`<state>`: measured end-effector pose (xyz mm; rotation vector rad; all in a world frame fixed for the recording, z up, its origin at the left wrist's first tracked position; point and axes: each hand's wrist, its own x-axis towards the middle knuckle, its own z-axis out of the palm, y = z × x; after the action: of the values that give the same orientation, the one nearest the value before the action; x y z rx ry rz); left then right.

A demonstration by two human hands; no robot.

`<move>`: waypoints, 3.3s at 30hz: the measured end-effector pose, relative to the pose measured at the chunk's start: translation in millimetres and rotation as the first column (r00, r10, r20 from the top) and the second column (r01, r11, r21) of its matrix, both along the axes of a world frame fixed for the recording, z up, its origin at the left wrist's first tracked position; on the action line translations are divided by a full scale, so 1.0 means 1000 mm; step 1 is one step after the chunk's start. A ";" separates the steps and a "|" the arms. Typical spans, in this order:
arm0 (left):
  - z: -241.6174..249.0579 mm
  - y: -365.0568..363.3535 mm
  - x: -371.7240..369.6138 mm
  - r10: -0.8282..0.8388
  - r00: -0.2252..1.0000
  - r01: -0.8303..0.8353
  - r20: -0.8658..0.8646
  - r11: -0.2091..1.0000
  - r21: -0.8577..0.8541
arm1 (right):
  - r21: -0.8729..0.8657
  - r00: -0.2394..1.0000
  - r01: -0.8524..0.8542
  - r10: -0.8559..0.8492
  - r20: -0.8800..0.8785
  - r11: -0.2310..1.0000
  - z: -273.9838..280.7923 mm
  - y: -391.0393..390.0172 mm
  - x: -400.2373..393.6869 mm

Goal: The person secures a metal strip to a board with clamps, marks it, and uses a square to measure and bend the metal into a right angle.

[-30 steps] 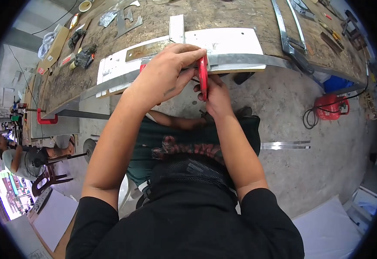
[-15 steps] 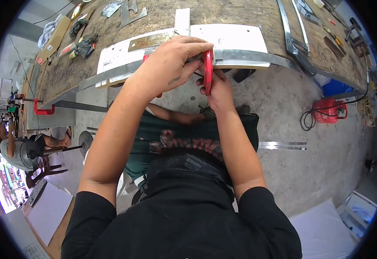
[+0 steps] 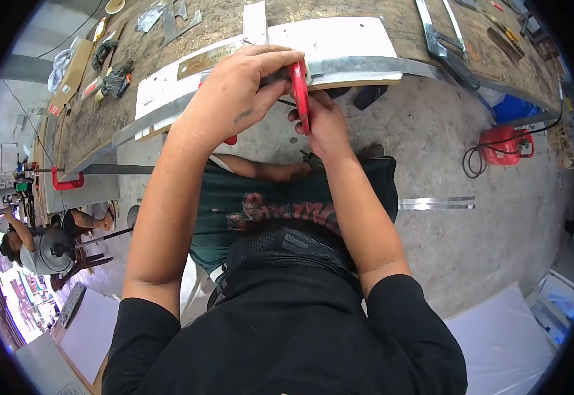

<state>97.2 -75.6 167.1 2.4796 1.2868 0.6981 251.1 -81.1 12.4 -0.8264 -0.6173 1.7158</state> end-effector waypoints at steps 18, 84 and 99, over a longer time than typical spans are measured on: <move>0.004 -0.015 0.008 0.065 0.991 -0.063 -0.114 0.998 0.022 | -0.077 0.997 0.064 -0.067 -0.048 0.995 0.011 -0.006 -0.003; 0.000 -0.016 0.010 0.052 0.998 -0.050 -0.045 0.998 0.041 | -0.177 0.941 -0.104 0.039 -0.336 0.979 -0.056 -0.005 0.003; 0.006 -0.015 0.013 0.054 0.995 -0.055 -0.087 0.999 -0.001 | 0.018 0.768 -0.238 0.199 -0.609 0.971 -0.108 -0.005 0.003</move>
<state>110.1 -91.0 172.9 2.5058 1.3898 0.6058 253.9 -86.0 -95.2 -0.1971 -0.2177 2.0834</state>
